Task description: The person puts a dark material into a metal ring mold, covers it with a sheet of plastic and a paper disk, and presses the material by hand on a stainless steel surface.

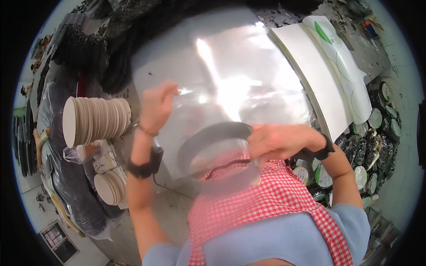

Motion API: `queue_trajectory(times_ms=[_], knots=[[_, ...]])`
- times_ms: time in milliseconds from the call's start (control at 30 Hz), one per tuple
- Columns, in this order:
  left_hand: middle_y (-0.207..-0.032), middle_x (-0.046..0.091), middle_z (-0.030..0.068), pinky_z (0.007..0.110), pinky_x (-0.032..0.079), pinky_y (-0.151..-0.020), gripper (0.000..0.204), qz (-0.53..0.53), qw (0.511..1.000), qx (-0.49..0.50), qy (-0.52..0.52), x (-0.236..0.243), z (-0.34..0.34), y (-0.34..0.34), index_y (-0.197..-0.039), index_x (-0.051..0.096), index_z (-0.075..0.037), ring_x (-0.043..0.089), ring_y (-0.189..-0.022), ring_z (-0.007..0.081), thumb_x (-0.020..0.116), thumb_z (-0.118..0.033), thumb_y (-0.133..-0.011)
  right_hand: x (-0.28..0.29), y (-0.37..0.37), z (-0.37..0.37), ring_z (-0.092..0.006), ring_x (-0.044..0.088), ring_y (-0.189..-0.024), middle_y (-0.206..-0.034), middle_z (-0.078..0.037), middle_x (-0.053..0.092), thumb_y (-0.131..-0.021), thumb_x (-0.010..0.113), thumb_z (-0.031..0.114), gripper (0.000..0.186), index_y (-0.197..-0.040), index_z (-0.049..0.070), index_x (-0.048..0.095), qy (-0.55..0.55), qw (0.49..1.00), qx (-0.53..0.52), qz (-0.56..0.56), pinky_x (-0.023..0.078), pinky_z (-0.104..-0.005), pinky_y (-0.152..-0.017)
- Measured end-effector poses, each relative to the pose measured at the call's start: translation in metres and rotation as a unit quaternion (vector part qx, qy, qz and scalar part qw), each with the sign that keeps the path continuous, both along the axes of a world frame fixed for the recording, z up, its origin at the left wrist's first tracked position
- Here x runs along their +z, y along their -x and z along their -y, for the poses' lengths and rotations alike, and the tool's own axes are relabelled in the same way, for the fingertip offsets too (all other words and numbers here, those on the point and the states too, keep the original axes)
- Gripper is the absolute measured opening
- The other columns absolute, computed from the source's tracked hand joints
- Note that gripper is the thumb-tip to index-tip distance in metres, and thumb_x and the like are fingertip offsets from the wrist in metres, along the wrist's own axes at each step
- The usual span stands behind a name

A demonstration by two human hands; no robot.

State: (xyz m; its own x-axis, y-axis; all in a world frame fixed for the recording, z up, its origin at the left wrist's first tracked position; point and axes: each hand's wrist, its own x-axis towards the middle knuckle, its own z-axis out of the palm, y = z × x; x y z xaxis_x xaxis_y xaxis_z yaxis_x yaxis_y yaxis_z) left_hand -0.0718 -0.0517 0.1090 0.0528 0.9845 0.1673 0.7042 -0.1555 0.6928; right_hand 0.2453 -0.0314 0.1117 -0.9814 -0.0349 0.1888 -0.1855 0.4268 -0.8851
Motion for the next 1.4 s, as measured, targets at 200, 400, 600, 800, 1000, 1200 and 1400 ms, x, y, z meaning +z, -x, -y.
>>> queue_trajectory(times_ms=[200, 400, 600, 800, 1000, 1200, 1400], knots=[[-0.054, 0.045, 0.0048, 0.031, 0.034, -0.042, 0.007, -0.103, 0.972, -0.062, -0.204, 0.018, 0.061, 0.004, -0.076, 0.065, -0.006, 0.045, -0.045, 0.0186, 0.073, -0.005, -0.074, -0.082, 0.057, -0.017, -0.0266, 0.058, -0.103, -0.109, -0.011, 0.06, -0.084, 0.055, 0.013, 0.028, -0.111, 0.006, 0.061, -0.27, 0.926, -0.264, -0.007, 0.039, -0.0401, -0.1], [-0.074, 0.065, 0.0038, 0.031, 0.045, -0.052, 0.005, -0.219, 0.94, -0.075, -0.249, -0.064, 0.117, 0.001, -0.08, 0.068, -0.007, 0.062, -0.063, 0.0195, 0.067, -0.005, -0.075, -0.075, 0.069, 0.066, -0.0258, 0.049, -0.126, -0.137, -0.017, 0.05, -0.087, 0.06, 0.023, 0.05, -0.131, 0.0, 0.051, 0.029, 0.996, -0.077, -0.019, 0.039, -0.042, -0.105], [-0.095, 0.069, 0.004, 0.033, 0.05, -0.072, 0.025, -0.243, 0.96, -0.037, -0.136, -0.126, 0.163, 0.004, -0.099, 0.069, -0.007, 0.066, -0.085, 0.0208, 0.07, -0.009, -0.074, -0.105, -0.026, 0.036, -0.0339, 0.055, -0.119, -0.13, -0.019, 0.056, -0.079, 0.068, 0.013, 0.048, -0.123, -0.003, 0.057, -0.38, 0.814, -0.409, 0.16, 0.046, -0.0404, -0.097], [-0.14, 0.047, 0.0132, 0.057, 0.024, -0.109, 0.057, -0.28, 0.945, -0.135, 0.099, -0.032, 0.139, 0.013, -0.122, 0.063, -0.017, 0.043, -0.132, 0.0277, 0.073, -0.049, -0.075, -0.002, -0.006, -0.082, -0.0298, 0.06, -0.108, -0.121, -0.013, 0.062, -0.083, 0.069, 0.015, 0.036, -0.115, 0.003, 0.061, -0.329, 0.857, -0.345, 0.197, 0.049, -0.0391, -0.092], [-0.152, 0.03, 0.0194, 0.049, 0.019, -0.113, 0.048, -0.417, 0.806, 0.374, -0.191, 0.088, 0.125, 0.205, -0.138, 0.05, -0.006, 0.028, -0.139, 0.04, 0.039, -0.034, -0.102, 0.03, 0.136, -0.316, -0.0293, 0.056, -0.113, -0.121, -0.015, 0.06, -0.074, 0.058, 0.003, 0.043, -0.117, -0.001, 0.057, -0.576, 0.675, -0.461, -0.024, 0.044, -0.0386, -0.097], [-0.151, 0.033, 0.0196, 0.048, 0.022, -0.111, 0.058, -0.377, 0.876, 0.3, 0.011, 0.059, 0.123, 0.23, -0.141, 0.047, -0.009, 0.03, -0.138, 0.0411, 0.022, -0.046, -0.104, -0.001, 0.178, -0.439, -0.0268, 0.054, -0.12, -0.124, -0.014, 0.059, -0.081, 0.056, 0.007, 0.04, -0.121, 0.0, 0.055, -0.667, 0.524, -0.521, -0.096, 0.041, -0.0368, -0.102], [-0.134, 0.054, 0.0191, 0.04, 0.044, -0.091, 0.043, -0.53, 0.817, 0.229, 0.014, 0.087, 0.122, 0.21, -0.138, 0.05, -0.007, 0.057, -0.112, 0.0353, 0.043, -0.029, -0.102, 0.038, 0.175, -0.446, -0.0209, 0.061, -0.112, -0.116, -0.008, 0.065, -0.084, 0.058, 0.012, 0.03, -0.112, 0.003, 0.063, -0.742, 0.426, -0.488, -0.173, 0.045, -0.0339, -0.098]])
